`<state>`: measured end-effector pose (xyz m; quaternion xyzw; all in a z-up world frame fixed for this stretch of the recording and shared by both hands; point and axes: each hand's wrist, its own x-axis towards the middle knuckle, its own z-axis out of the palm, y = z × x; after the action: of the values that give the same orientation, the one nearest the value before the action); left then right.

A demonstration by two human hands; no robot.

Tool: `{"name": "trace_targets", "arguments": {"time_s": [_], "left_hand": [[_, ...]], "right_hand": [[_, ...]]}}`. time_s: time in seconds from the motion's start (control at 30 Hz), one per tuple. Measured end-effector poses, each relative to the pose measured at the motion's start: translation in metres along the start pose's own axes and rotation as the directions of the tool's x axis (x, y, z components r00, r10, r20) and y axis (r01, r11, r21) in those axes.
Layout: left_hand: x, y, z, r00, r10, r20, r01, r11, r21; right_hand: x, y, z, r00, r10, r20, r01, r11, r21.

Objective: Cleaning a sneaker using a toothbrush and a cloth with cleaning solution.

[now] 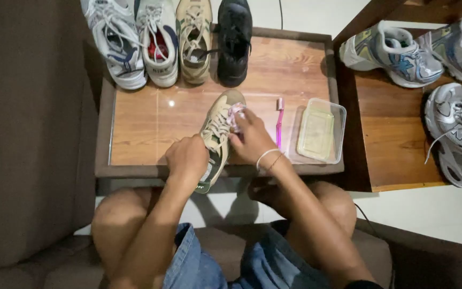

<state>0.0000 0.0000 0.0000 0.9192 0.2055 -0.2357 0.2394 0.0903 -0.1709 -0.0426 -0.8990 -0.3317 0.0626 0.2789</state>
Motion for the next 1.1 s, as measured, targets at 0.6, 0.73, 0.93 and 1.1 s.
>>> {"name": "trace_targets", "arguments": {"time_s": [0.6,0.73,0.93,1.1], "left_hand": [[0.002,0.002,-0.001,0.999,-0.035,0.005,0.035,0.998,0.046],[0.005,-0.003,-0.002,1.000,-0.008,-0.012,0.008,1.000,0.020],[0.011,-0.013,-0.001,0.996,-0.068,0.049,0.069,0.997,-0.023],[0.003,-0.008,-0.012,0.993,-0.099,0.062,0.102,0.994,-0.040]], "right_hand": [[0.013,0.079,0.072,0.974,-0.026,-0.223,0.022,1.000,-0.022],[-0.017,0.017,0.033,0.989,0.012,-0.150,-0.015,1.000,-0.019],[-0.021,0.019,0.007,0.999,0.027,-0.045,-0.016,0.974,0.228],[-0.007,0.055,0.062,0.965,-0.056,-0.254,0.070,0.996,0.045]]}}
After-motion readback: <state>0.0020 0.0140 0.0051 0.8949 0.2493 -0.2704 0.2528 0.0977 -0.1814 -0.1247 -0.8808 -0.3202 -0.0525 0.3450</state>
